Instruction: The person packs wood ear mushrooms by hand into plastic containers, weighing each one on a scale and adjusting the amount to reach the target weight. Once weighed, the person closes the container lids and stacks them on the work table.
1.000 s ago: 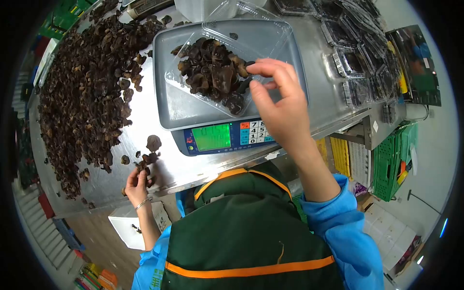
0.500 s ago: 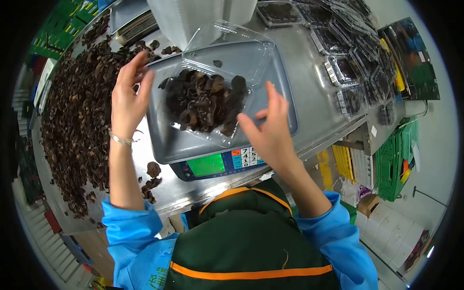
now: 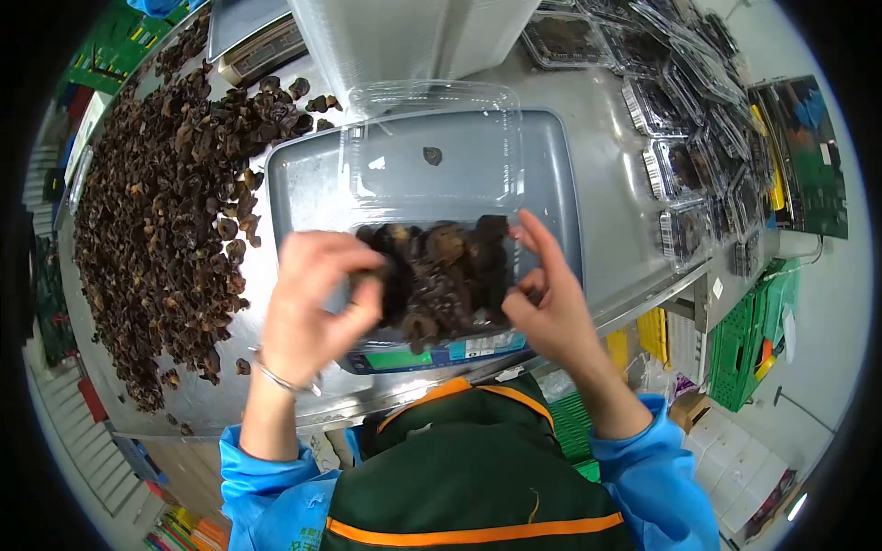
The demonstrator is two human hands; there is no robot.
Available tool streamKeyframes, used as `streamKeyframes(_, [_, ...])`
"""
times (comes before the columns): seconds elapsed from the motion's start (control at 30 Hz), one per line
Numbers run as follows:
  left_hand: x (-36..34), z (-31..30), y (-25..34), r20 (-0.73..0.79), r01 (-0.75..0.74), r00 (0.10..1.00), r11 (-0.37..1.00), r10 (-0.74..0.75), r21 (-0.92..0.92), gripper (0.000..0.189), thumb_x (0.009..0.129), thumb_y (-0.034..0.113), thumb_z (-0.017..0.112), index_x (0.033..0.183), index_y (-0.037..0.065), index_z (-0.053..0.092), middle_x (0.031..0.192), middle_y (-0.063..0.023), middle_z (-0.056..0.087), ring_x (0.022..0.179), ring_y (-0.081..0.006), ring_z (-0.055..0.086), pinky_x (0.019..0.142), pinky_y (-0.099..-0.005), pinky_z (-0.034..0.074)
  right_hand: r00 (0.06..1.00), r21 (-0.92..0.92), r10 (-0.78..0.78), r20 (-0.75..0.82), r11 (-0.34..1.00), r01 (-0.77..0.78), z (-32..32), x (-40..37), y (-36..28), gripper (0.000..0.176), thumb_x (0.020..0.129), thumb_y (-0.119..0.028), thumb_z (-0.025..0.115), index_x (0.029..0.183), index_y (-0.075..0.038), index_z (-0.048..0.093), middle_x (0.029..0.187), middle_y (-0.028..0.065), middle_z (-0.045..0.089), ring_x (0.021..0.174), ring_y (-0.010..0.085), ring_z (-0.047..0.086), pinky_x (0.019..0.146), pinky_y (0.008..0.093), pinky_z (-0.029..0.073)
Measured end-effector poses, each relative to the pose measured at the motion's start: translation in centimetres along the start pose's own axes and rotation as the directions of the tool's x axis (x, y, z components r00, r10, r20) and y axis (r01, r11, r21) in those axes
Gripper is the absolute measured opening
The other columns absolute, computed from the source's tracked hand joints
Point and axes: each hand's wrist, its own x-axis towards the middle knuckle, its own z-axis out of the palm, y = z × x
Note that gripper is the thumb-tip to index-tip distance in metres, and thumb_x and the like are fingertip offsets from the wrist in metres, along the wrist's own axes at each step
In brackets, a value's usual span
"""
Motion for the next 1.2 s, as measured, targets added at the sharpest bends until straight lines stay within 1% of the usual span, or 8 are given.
streamKeyframes(0.2, [-3.3,-2.2,0.3,-0.296,0.152,0.944,0.988,-0.143,0.007,0.024,0.071,0.011,0.071,0.093,0.003,0.063,0.094,-0.0096,0.061,0.091,-0.0258,0.054,0.083,-0.036,0.043,0.999,0.014,0.022,0.039,1.0,-0.023,0.7,0.3,-1.1,0.063,0.078,0.005,0.055,0.136,-0.005,0.031,0.126,0.0129,0.047,0.065,0.0032,0.049,0.058,0.0169,0.04])
streamKeyframes(0.3, [-9.2,-4.2,-4.4,-0.676,0.557,0.585,0.828,-0.448,-0.066,0.016,0.089,0.003,0.05,0.102,-0.003,0.058,0.097,-0.0112,0.059,0.088,-0.0183,0.055,0.077,-0.0266,0.045,0.98,0.024,-0.092,-0.177,0.995,0.098,-2.1,1.5,-1.2,0.047,0.081,0.002,0.053,0.127,0.0,0.042,0.115,0.0129,0.054,0.068,0.0057,0.051,0.06,0.0183,0.041])
streamKeyframes(0.53, [-26.5,2.6,-5.6,-0.129,0.612,0.686,0.472,-0.716,0.635,0.069,0.071,0.039,0.073,0.13,0.017,0.044,0.131,-0.02,0.035,0.116,-0.0397,0.037,0.09,-0.0501,0.037,0.944,0.303,-0.053,-0.327,0.94,0.158,-2.6,1.2,-1.9,0.026,0.084,-0.001,0.051,0.109,0.004,0.054,0.101,0.012,0.061,0.071,0.0084,0.052,0.063,0.0202,0.043])
streamKeyframes(0.67, [-31.2,2.1,-8.0,-0.458,0.782,0.594,0.607,-0.661,0.139,0.024,0.08,0.013,0.067,0.101,0.002,0.063,0.096,-0.0109,0.058,0.089,-0.0216,0.056,0.08,-0.0312,0.045,0.974,0.257,-0.086,-0.208,0.956,0.139,-0.8,2.0,-3.7,0.023,0.084,-0.003,0.052,0.105,0.003,0.058,0.098,0.0112,0.062,0.07,0.008,0.053,0.063,0.02,0.043])
streamKeyframes(0.73, [-31.1,0.2,-8.0,-0.449,0.723,0.2,0.441,-0.871,-0.532,0.023,0.086,0.017,0.063,0.102,0.0,0.063,0.09,-0.005,0.062,0.075,-0.0126,0.057,0.07,-0.0257,0.047,0.953,0.101,-0.266,-0.145,0.954,0.282,-0.6,2.4,-5.1,0.022,0.085,-0.005,0.052,0.105,0.002,0.058,0.098,0.0104,0.062,0.07,0.0074,0.053,0.063,0.0196,0.043])
streamKeyframes(0.87, [-30.1,-2.7,-7.4,-0.482,0.638,0.025,0.385,-0.876,-0.667,0.027,0.088,0.02,0.061,0.103,-0.002,0.063,0.083,0.0001,0.062,0.067,-0.0045,0.051,0.06,-0.0196,0.043,0.944,-0.216,-0.325,-0.06,0.927,0.306,-0.1,2.7,-4.5,0.024,0.083,-0.008,0.053,0.106,-0.003,0.06,0.099,0.0075,0.061,0.078,0.0078,0.055,0.068,0.0198,0.044])
streamKeyframes(1.07, [-15.0,-2.4,-0.2,-0.558,0.452,0.476,0.733,-0.68,-0.508,0.017,0.082,0.004,0.063,0.099,-0.001,0.064,0.088,-0.0019,0.062,0.073,-0.0061,0.056,0.061,-0.0211,0.045,0.739,-0.81,-0.613,0.28,0.262,0.524,4.4,0.4,-0.8,0.05,0.08,-0.028,0.059,0.118,0.003,0.049,0.124,0.0191,0.049,0.122,0.0313,0.041,0.104,0.0456,0.025])
streamKeyframes(1.2, [-5.7,0.2,1.0,-0.37,-0.013,0.929,1.0,0.002,-0.026,0.034,0.072,0.006,0.072,0.104,0.004,0.062,0.091,-0.0098,0.061,0.077,-0.0198,0.06,0.068,-0.0281,0.05,0.786,-0.621,-0.585,0.201,0.545,0.564,5.2,-1.2,-0.5,0.022,0.078,-0.008,0.057,0.099,-0.002,0.061,0.104,0.0117,0.061,0.106,0.0272,0.054,0.1,0.0443,0.031])
